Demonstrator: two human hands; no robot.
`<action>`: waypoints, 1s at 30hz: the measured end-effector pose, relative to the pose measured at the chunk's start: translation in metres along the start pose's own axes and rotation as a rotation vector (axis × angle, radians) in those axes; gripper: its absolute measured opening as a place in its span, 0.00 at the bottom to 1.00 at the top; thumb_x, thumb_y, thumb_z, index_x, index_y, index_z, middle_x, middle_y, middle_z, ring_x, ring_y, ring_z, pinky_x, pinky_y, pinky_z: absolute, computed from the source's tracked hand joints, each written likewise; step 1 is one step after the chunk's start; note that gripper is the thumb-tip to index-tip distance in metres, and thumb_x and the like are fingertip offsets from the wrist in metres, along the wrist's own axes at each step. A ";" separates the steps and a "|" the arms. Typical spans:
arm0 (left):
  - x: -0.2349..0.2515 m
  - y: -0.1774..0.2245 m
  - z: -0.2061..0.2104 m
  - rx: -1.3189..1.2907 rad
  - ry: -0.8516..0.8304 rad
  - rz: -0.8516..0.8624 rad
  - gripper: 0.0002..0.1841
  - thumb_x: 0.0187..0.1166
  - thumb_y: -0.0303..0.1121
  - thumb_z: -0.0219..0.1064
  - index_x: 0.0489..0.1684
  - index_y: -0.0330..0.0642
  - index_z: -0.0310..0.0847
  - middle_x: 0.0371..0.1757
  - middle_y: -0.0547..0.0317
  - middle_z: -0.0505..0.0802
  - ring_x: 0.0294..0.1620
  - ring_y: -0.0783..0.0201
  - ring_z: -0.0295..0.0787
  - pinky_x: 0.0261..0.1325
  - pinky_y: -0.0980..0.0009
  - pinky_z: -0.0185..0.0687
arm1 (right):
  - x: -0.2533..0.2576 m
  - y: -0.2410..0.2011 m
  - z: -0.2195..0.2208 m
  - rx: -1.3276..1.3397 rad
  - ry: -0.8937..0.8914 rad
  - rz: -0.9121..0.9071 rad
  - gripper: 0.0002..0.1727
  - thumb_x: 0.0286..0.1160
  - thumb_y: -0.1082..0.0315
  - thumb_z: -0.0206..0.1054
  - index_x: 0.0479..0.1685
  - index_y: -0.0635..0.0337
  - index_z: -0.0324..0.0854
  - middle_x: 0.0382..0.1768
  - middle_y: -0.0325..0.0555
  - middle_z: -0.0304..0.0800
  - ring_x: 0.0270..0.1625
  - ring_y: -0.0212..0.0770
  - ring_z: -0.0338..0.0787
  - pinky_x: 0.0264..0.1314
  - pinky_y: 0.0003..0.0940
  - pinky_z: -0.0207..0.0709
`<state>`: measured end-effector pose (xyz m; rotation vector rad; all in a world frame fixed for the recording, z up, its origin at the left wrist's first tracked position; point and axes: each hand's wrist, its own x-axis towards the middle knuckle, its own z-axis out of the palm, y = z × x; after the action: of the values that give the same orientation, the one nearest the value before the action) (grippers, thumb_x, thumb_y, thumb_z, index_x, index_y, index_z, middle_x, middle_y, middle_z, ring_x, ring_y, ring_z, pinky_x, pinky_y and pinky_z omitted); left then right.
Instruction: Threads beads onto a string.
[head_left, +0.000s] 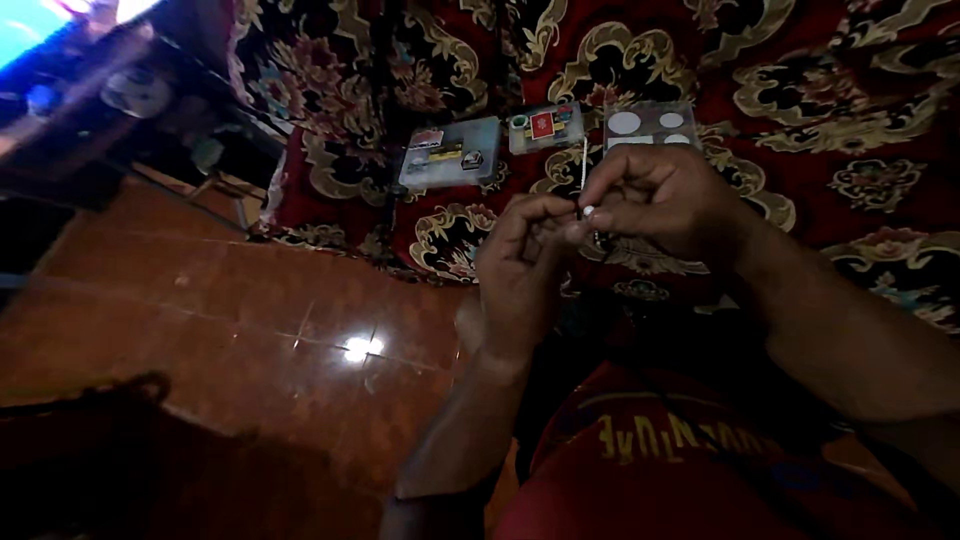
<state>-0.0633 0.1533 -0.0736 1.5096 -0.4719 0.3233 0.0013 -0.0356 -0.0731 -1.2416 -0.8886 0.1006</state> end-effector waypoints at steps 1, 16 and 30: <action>-0.002 -0.001 -0.001 -0.052 0.023 -0.065 0.09 0.84 0.35 0.68 0.53 0.42 0.85 0.44 0.65 0.90 0.39 0.73 0.87 0.45 0.76 0.87 | -0.001 -0.007 0.003 -0.129 0.022 -0.004 0.05 0.73 0.77 0.70 0.45 0.65 0.84 0.31 0.34 0.88 0.28 0.20 0.81 0.30 0.14 0.78; -0.023 0.003 -0.021 -0.576 0.046 -0.387 0.11 0.85 0.36 0.66 0.51 0.40 0.89 0.48 0.56 0.94 0.46 0.67 0.92 0.52 0.70 0.90 | 0.014 -0.014 0.023 -0.572 -0.150 -0.100 0.08 0.74 0.67 0.70 0.47 0.59 0.89 0.38 0.35 0.85 0.33 0.19 0.77 0.33 0.11 0.73; -0.022 0.003 -0.029 -0.704 0.046 -0.354 0.10 0.86 0.36 0.64 0.48 0.39 0.88 0.45 0.56 0.92 0.45 0.66 0.91 0.50 0.70 0.89 | 0.017 -0.039 0.043 -0.438 -0.077 0.102 0.03 0.71 0.74 0.74 0.39 0.61 0.89 0.38 0.39 0.88 0.30 0.22 0.80 0.30 0.12 0.74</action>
<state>-0.0815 0.1840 -0.0818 0.8679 -0.2329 -0.0894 -0.0293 -0.0075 -0.0290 -1.7018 -0.9436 0.0356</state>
